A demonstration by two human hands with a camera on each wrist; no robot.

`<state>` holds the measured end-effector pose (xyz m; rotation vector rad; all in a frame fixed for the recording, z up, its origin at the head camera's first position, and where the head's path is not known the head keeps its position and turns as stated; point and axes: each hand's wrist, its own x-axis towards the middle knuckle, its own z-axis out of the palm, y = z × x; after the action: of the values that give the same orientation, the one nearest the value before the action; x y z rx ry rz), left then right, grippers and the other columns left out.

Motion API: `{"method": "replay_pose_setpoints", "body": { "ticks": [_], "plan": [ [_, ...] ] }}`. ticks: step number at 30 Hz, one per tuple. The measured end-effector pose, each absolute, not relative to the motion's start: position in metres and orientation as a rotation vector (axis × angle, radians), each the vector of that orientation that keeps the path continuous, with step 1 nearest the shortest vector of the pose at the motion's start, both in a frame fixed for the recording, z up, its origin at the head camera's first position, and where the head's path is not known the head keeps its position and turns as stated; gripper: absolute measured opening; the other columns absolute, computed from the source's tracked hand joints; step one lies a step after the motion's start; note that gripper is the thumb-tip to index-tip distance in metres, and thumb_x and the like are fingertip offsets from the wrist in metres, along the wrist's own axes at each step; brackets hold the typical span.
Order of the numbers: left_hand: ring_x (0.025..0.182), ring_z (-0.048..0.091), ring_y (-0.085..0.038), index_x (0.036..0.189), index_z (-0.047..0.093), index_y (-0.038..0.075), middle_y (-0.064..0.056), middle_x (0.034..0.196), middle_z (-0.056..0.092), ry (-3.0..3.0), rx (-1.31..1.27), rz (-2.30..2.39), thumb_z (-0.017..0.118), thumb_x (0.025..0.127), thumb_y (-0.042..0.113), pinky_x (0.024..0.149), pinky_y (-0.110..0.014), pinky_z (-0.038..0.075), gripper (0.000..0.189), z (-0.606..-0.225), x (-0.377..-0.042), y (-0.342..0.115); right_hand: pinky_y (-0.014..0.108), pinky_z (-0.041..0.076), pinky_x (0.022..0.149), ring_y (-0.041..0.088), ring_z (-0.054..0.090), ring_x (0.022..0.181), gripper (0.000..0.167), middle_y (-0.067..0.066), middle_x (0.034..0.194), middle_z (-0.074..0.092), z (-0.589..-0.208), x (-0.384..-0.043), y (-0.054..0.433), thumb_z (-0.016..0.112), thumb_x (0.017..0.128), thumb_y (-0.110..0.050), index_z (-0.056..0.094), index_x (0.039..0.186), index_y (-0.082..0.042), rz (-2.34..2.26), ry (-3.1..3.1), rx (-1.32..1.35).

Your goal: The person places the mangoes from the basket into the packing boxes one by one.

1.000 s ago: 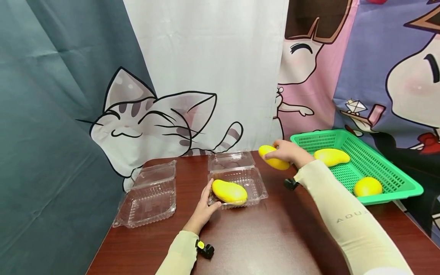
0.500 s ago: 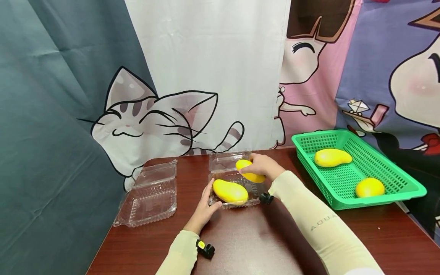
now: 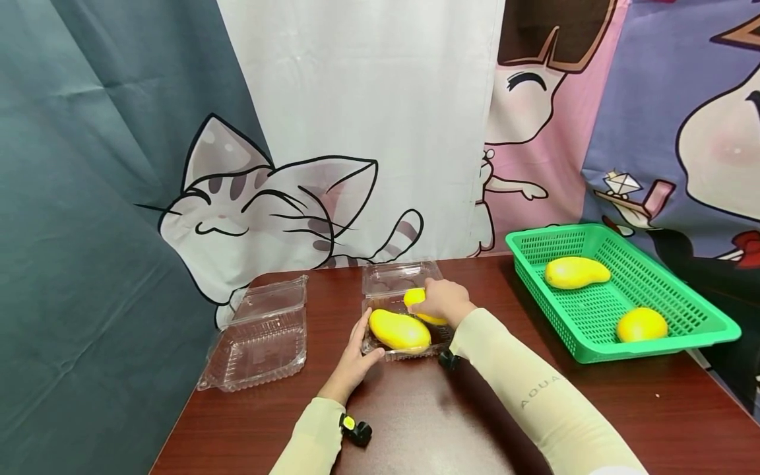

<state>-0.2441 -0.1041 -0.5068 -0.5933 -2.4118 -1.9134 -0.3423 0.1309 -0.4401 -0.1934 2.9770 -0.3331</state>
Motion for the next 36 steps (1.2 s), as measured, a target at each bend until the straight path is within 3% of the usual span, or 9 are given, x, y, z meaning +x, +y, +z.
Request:
{"method": "replay_pose_setpoints", "body": {
  "ticks": [5,10,13,19,24,29,36],
  "plan": [
    [0.150,0.019,-0.045,0.160,0.018,0.000,-0.026,0.163,0.016,-2.423,-0.593,-1.900,0.064,0.090,-0.001,0.117,-0.062,0.017,0.084,-0.507,-0.244,-0.104,0.055,0.051,0.089,0.038,0.061,0.114,0.088,0.018,0.132,0.063,-0.451,-0.342,0.128,0.063,0.087,-0.064,0.046,0.149,-0.005,-0.309,2.998,-0.202],
    [0.149,0.019,-0.046,0.160,0.019,0.000,-0.026,0.162,0.017,-2.394,-0.597,-1.889,0.063,0.089,-0.005,0.117,-0.063,0.016,0.084,-0.519,-0.251,-0.103,0.054,0.050,0.092,0.039,0.056,0.115,0.080,0.019,0.129,0.064,-0.461,-0.339,0.126,0.057,0.091,-0.065,0.053,0.142,-0.003,-0.252,3.028,-0.248],
    [0.149,0.019,-0.044,0.161,0.020,0.003,-0.024,0.163,0.017,-2.388,-0.593,-1.861,0.063,0.089,-0.006,0.116,-0.065,0.016,0.084,-0.532,-0.258,-0.103,0.053,0.046,0.095,0.039,0.052,0.115,0.076,0.019,0.130,0.063,-0.466,-0.337,0.127,0.052,0.095,-0.063,0.055,0.141,-0.003,-0.197,3.046,-0.297],
    [0.151,0.020,-0.039,0.161,0.024,0.013,-0.016,0.164,0.019,-2.396,-0.616,-1.846,0.064,0.090,0.001,0.117,-0.064,0.017,0.083,-0.544,-0.263,-0.107,0.055,0.035,0.108,0.043,0.042,0.131,0.072,0.020,0.140,0.058,-0.474,-0.333,0.126,0.042,0.101,-0.058,0.052,0.144,-0.002,-0.126,3.048,-0.349],
    [0.151,0.018,-0.040,0.162,0.019,0.014,-0.018,0.166,0.016,-2.343,-0.582,-1.984,0.054,0.095,0.007,0.117,-0.063,0.016,0.077,-0.539,-0.263,-0.106,0.054,0.039,0.102,0.041,0.044,0.120,0.066,0.022,0.132,0.055,-0.472,-0.332,0.129,0.041,0.103,-0.055,0.056,0.136,0.000,-0.191,3.140,-0.331],
    [0.151,0.014,-0.045,0.162,0.008,0.011,-0.025,0.165,0.011,-2.106,-0.419,-2.279,0.040,0.101,0.014,0.120,-0.060,0.012,0.070,-0.542,-0.287,-0.101,0.057,0.036,0.105,0.045,0.042,0.122,0.059,0.026,0.134,0.048,-0.473,-0.343,0.153,0.039,0.105,-0.046,0.052,0.139,0.000,-0.846,3.170,-0.147],
    [0.154,0.010,-0.036,0.163,0.001,0.016,-0.019,0.168,0.004,-1.726,-0.206,-2.615,0.030,0.107,0.020,0.124,-0.048,0.001,0.064,-0.542,-0.321,-0.101,0.054,0.027,0.118,0.040,0.027,0.149,0.058,0.024,0.163,0.023,-0.506,-0.359,0.177,0.035,0.111,-0.021,0.012,0.161,-0.002,-2.010,2.324,0.000]
  ]
}}
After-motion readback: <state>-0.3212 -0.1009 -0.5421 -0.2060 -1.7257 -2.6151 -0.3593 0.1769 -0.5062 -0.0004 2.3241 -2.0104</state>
